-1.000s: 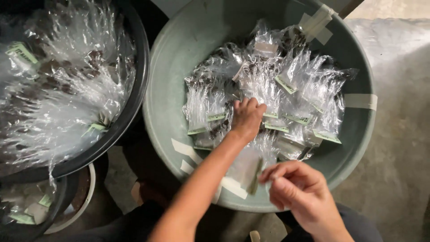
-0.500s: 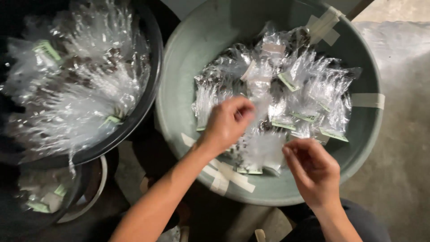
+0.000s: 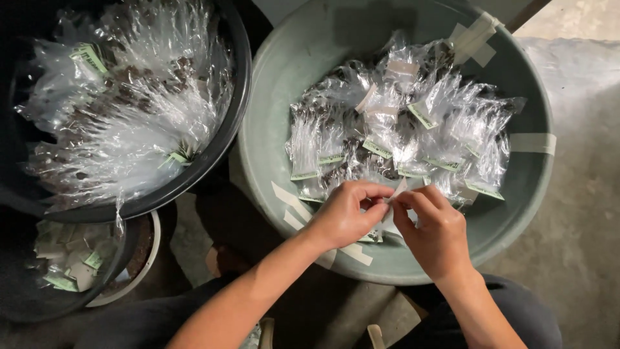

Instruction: Stapling paper labels onto the tops of small plastic bags containing items.

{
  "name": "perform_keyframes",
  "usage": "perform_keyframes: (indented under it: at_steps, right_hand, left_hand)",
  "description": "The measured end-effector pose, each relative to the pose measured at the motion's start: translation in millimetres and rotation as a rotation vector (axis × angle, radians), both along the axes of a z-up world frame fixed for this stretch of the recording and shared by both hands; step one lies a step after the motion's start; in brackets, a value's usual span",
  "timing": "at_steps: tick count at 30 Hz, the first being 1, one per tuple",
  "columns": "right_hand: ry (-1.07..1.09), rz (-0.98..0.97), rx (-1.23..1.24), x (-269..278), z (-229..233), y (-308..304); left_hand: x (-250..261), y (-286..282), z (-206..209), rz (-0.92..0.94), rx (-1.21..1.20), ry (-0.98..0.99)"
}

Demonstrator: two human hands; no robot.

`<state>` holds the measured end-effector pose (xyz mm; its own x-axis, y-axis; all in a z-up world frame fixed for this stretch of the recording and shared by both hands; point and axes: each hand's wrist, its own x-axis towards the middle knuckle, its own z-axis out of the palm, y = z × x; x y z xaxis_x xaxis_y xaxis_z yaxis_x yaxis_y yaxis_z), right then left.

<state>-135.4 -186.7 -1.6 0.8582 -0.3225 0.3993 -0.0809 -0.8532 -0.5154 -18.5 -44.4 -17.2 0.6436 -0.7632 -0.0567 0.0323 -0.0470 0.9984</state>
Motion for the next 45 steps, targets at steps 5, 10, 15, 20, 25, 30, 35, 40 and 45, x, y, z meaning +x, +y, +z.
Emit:
perform_keyframes:
  at_steps: [5, 10, 15, 20, 25, 30, 35, 40, 45]
  right_hand:
    - [-0.049, 0.010, 0.156, 0, 3, 1]
    - [0.005, 0.141, 0.194, -10, 2, 6]
    - [0.216, 0.187, 0.210, -16, 7, -8]
    - [0.137, 0.118, 0.889, -19, 27, -10]
    - [-0.006, -0.123, 1.273, -22, 35, -14]
    - [0.031, -0.199, 0.953, -22, 54, -9]
    - [-0.014, -0.018, 1.133, -23, 55, -2]
    - [0.035, -0.082, 1.130, -25, 43, -7]
    - [0.053, -0.150, 0.935, -17, 45, -6]
  left_hand:
    - [-4, 7, 8, 0.042, -0.046, -0.159]
    - [-15, 4, -23, 0.032, -0.009, -0.525]
    - [4, 26, 15, -0.027, -0.037, -0.332]
    - [1, 10, 27, 0.061, -0.086, -0.816]
    - [-6, -16, 32, 0.064, -0.291, -0.699]
    - [34, -65, -43, -0.090, -0.430, -0.255]
    - [81, -105, -180, -0.109, 0.668, -1.117]
    - [90, -106, -154, 0.034, 0.509, -1.078]
    - [99, -69, -86, 0.106, 0.365, -0.784]
